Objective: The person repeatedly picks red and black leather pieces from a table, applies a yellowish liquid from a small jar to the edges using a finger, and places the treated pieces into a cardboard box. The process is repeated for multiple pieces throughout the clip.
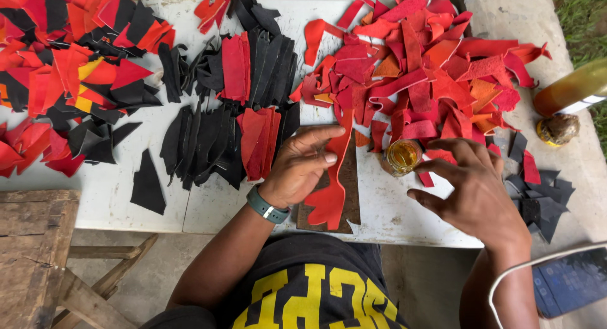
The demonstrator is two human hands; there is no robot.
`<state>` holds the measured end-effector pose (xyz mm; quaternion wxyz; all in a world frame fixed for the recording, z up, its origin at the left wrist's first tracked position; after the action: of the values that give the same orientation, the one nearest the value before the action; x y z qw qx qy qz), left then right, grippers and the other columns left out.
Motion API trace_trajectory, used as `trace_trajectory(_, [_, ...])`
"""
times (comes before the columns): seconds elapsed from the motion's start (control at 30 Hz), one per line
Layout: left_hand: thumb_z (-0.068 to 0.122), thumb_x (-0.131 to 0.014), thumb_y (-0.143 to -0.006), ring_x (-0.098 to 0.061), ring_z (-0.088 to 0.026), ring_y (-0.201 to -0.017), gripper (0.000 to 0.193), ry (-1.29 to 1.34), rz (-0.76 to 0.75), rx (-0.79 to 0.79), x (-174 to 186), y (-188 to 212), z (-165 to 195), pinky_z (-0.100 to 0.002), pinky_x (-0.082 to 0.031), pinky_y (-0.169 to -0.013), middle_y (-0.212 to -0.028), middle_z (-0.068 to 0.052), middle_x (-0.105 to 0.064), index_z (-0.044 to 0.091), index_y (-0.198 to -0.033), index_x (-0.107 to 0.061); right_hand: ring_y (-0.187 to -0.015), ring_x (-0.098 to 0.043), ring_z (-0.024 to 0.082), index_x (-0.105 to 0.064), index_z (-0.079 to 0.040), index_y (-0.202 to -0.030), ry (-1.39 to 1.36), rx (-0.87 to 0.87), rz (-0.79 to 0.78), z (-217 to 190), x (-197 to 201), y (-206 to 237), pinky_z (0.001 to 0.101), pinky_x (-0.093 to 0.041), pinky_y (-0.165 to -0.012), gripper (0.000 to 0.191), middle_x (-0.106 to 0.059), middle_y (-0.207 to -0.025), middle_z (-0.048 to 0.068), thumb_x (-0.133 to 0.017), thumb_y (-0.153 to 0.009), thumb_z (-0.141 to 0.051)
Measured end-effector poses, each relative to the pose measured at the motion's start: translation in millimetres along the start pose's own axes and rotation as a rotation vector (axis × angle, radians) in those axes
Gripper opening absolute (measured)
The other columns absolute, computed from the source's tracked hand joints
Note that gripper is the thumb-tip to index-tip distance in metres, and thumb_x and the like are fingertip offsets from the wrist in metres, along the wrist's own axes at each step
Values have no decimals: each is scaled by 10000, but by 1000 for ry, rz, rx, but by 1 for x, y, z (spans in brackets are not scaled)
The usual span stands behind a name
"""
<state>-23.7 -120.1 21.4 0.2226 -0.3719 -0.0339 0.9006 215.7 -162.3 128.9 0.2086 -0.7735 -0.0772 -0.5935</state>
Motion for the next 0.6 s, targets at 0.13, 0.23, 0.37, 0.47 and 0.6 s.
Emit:
trace_trajectory(0.13, [-151,-564,-970,-611,-180,-1298,555,262,-124,165,-24,6,-3,-316,-518,-1115,-1478,-128,-578,-29,-1506,-488,-1422,-462,322,-662,-158,-1306,-414,136,197,-17,21,9,537,-372,-1174,615,-518,-1425,141,-762,-785,-469])
trace_trajectory(0.23, [-130,-565,-1003,-630,-185,-1248,589,329,-272,169,-49,7,10,-316,-558,-999,-1575,-87,-521,-16,-1561,-415,-1482,-396,398,-608,-116,-1405,-520,243,265,-38,10,8,558,-327,-1243,678,-432,-1489,216,-701,-843,-483])
trace_trajectory(0.37, [-213,-508,-1044,-693,-134,-1098,566,648,-382,254,-68,15,23,-243,-593,-908,-1572,-164,-448,-64,-1570,-366,-1518,-357,445,-587,-127,-1446,-469,292,327,-55,-3,3,577,-299,-1282,698,-361,-1548,241,-671,-861,-500])
trace_trajectory(0.47, [-152,-557,-918,-683,-86,-1166,672,326,-117,281,-48,13,8,-234,-580,-951,-1599,-117,-422,-38,-1549,-356,-1503,-295,471,-595,-111,-1438,-297,278,347,-61,-4,0,610,-253,-1267,703,-321,-1586,280,-672,-842,-476])
trace_trajectory(0.6, [-154,-571,-1008,-699,-90,-1042,649,344,-273,217,-44,14,8,-218,-572,-925,-1640,-146,-456,-39,-1615,-371,-1535,-274,473,-568,-135,-1483,-278,234,407,-59,5,-5,607,-254,-1280,709,-288,-1610,274,-647,-887,-509])
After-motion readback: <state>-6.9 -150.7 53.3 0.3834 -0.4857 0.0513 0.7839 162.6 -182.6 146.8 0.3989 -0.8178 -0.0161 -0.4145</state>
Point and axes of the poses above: each hand's wrist, its own y-axis away from the middle knuckle, its own x-axis out of the back of the hand, z = x × y, the point moved 7 cm from there along -y, towards the middle knuckle
